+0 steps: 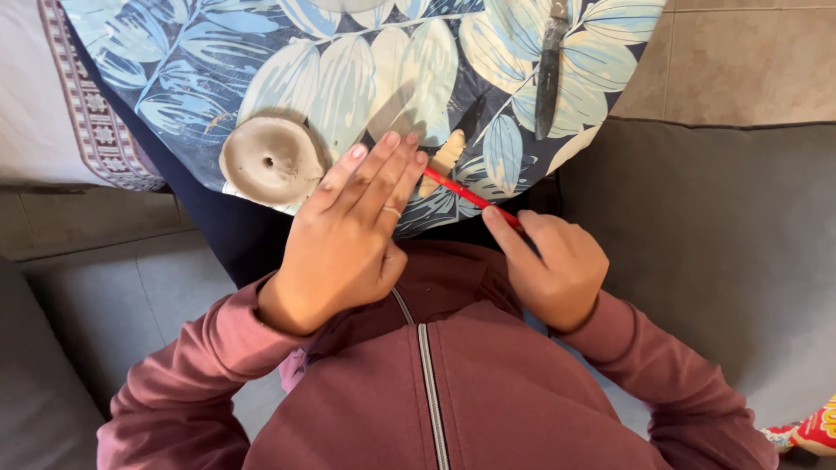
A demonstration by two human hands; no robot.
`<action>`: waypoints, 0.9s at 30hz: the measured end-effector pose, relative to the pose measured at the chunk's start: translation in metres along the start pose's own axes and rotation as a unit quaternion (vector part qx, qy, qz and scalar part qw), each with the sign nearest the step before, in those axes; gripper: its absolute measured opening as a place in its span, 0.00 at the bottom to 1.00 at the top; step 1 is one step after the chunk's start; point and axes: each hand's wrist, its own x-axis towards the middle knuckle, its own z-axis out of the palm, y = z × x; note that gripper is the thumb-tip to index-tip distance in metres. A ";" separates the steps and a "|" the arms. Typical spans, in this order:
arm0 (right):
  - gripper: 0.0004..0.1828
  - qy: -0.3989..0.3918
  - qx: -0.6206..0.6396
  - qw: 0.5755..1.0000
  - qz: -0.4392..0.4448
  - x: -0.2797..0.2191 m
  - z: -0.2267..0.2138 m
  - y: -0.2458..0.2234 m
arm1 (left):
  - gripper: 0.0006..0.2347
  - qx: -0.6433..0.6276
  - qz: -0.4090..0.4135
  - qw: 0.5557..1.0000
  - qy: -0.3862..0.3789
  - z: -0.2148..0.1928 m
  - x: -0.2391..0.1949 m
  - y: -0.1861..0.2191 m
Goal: Sculpting a small object by rolling, smoothing, and shaping clay pieces on a table.
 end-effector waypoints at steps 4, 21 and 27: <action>0.12 0.012 -0.004 0.999 -0.043 -0.004 0.001 0.005 | 0.33 0.016 -0.002 1.000 -0.026 0.000 -0.006 0.001; 0.12 0.024 0.030 0.999 -0.031 -0.008 0.006 0.002 | 0.30 0.041 -0.017 0.999 -0.032 -0.004 -0.011 0.003; 0.19 -0.071 0.009 0.997 0.016 0.001 -0.003 0.013 | 0.29 0.064 0.030 0.997 -0.006 -0.001 0.011 -0.006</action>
